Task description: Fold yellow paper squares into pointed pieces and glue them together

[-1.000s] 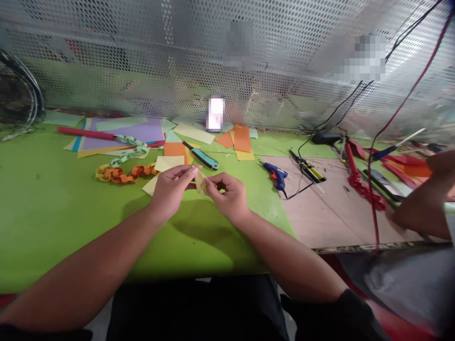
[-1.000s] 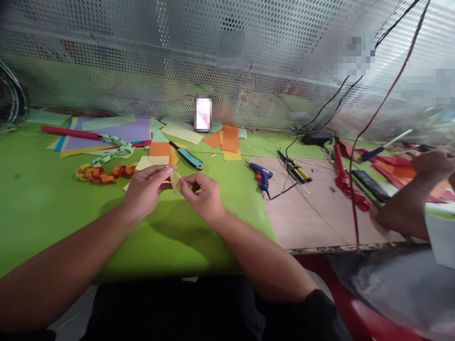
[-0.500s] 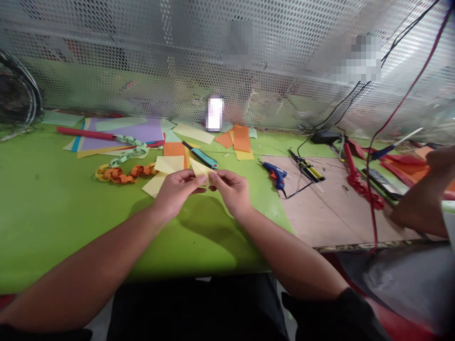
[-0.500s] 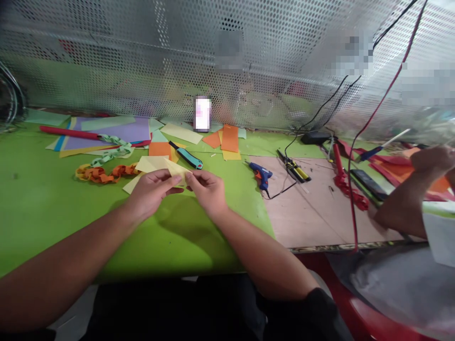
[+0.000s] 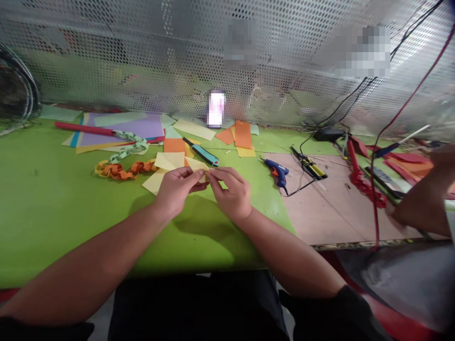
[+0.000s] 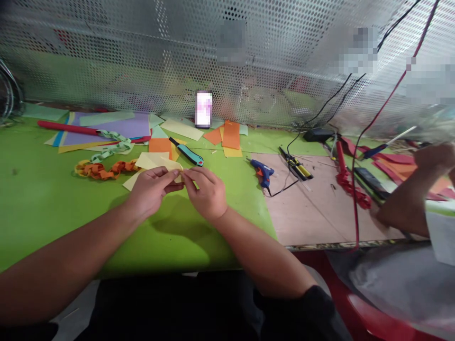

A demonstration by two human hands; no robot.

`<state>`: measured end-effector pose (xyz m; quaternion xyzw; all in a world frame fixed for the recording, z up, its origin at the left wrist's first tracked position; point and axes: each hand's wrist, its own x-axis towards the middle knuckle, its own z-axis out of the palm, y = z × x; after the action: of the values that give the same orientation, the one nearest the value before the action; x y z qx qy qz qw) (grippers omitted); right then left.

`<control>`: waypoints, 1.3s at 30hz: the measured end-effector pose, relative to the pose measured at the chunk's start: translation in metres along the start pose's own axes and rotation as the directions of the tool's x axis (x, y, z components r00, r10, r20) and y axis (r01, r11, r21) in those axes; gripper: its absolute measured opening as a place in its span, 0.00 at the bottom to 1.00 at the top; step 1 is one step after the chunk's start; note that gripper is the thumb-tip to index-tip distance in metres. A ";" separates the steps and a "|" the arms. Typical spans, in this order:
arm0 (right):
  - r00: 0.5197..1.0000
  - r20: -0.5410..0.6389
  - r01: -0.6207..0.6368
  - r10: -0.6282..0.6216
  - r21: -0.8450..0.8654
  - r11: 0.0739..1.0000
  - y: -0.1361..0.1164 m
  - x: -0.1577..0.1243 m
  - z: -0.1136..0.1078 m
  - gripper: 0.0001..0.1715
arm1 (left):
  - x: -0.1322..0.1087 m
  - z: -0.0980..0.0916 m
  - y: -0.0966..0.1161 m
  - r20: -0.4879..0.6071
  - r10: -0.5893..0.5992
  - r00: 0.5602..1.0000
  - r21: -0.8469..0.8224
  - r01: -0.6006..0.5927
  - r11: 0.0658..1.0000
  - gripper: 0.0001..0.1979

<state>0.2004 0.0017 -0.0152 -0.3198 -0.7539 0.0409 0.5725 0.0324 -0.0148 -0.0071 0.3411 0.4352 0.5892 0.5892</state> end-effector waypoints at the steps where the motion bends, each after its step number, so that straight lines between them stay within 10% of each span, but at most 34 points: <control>1: 0.999 0.030 0.041 -0.040 -0.029 0.999 0.002 -0.001 -0.001 0.11 | 0.000 0.000 0.001 -0.004 0.004 1.000 -0.004 -0.004 1.000 0.17; 11: 0.973 0.175 0.158 -0.150 -0.034 0.987 0.009 -0.002 -0.008 0.20 | 0.003 -0.003 0.008 0.021 0.049 0.999 0.027 -0.049 0.998 0.15; 17: 0.988 0.132 -0.107 0.085 0.172 0.979 0.001 0.003 -0.006 0.11 | 0.004 -0.006 0.006 0.052 0.076 0.996 0.063 -0.079 0.995 0.15; 22: 0.795 0.405 -0.606 0.451 0.545 0.579 0.006 0.010 -0.009 0.11 | 0.008 -0.010 0.010 0.085 0.044 0.995 0.121 -0.054 0.991 0.16; 26: 0.641 0.609 -0.762 0.467 0.577 0.293 0.012 0.013 -0.009 0.22 | 0.011 -0.014 0.014 0.191 -0.020 0.981 0.158 -0.010 0.987 0.14; 39: 0.610 0.633 -0.788 0.478 0.550 0.277 0.013 0.009 -0.003 0.22 | 0.005 -0.011 0.014 0.237 -0.045 0.970 0.174 0.004 0.985 0.14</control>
<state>0.2071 0.0159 -0.0125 -0.2941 -0.5401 0.6545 0.4398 0.0165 -0.0096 0.0004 0.4541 0.4140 0.4965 0.6131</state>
